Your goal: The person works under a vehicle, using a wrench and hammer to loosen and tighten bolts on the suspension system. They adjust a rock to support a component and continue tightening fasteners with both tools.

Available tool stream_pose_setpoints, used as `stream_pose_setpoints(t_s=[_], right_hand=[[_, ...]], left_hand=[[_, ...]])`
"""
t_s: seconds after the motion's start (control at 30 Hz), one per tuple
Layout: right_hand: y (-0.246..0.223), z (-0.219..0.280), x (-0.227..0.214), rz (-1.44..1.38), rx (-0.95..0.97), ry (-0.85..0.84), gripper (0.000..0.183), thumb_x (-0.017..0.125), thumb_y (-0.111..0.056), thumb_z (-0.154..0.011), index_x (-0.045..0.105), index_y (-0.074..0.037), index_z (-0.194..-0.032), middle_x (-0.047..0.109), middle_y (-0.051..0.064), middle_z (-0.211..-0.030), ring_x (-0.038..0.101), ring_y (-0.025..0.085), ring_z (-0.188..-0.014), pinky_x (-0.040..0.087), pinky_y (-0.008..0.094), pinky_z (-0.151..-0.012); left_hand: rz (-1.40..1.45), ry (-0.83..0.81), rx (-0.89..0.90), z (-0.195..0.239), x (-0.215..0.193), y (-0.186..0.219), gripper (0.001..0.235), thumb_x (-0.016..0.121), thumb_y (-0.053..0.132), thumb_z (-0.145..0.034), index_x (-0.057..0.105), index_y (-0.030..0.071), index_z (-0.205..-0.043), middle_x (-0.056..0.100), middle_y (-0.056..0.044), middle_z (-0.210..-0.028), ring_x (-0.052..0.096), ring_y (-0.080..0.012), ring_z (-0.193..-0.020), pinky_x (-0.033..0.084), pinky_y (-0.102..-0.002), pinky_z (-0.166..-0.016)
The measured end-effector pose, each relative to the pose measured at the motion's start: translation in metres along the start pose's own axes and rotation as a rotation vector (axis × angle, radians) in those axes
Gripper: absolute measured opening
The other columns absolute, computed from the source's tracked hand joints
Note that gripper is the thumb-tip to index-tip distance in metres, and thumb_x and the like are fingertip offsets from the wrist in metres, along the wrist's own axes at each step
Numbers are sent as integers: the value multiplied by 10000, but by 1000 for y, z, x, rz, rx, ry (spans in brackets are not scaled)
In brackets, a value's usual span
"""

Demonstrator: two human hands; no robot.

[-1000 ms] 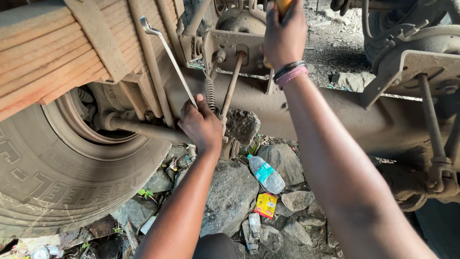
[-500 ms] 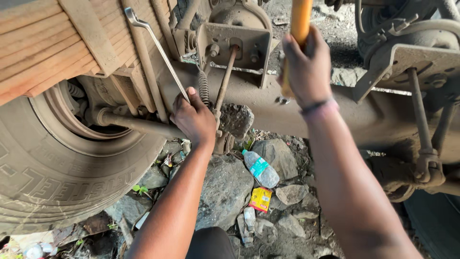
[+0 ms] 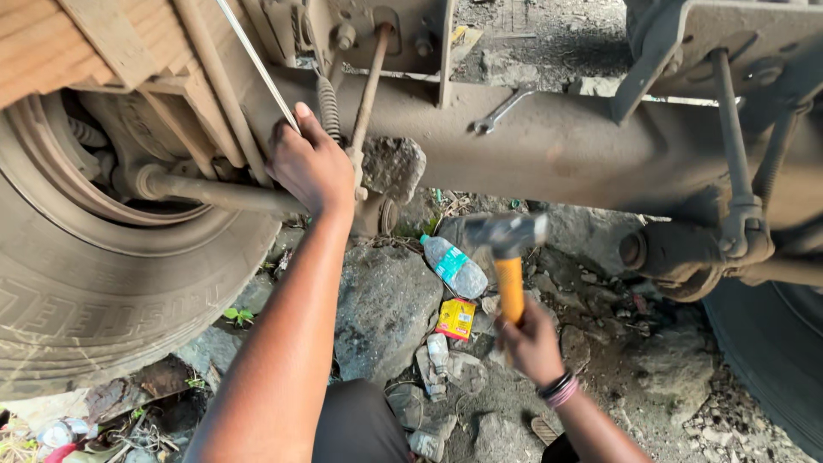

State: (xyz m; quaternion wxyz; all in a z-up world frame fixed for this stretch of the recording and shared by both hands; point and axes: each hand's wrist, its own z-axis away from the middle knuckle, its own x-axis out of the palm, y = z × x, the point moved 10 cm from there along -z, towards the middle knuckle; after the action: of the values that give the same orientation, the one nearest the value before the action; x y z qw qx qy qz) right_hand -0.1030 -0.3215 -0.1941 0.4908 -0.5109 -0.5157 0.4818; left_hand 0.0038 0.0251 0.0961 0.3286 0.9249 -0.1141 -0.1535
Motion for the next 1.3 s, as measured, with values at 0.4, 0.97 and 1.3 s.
stream_pose_setpoints(t_s=[0.4,0.97,1.3], right_hand=[[281,76,16,-196,1126,43,259,679,-104,-951,555,34,-1132,622,104,-756,607,225,-556,551,379,-501],[316,31,8,-325,1104,141,250,605,-198,-952,485,-112,-1153,635,91,-898,673,212,-698,548,392,-603],[290,23,10,-386,986,115,239,563,-351,-979,683,-145,-974,639,66,-817,621,196,-622,482,353,-540]], left_hand=[[-49,-40,-61,-4,5,-4,444,528,338,-1060,645,-4,-803,687,-193,-762,657,-401,-735,462,-538,-715],[-81,24,58,-5,11,-3,421,546,343,-1036,657,17,-794,702,-185,-788,672,-406,-750,488,-529,-699],[-115,-29,81,-6,14,0,422,522,347,-1053,665,42,-798,684,-139,-730,674,-345,-691,479,-513,-672]])
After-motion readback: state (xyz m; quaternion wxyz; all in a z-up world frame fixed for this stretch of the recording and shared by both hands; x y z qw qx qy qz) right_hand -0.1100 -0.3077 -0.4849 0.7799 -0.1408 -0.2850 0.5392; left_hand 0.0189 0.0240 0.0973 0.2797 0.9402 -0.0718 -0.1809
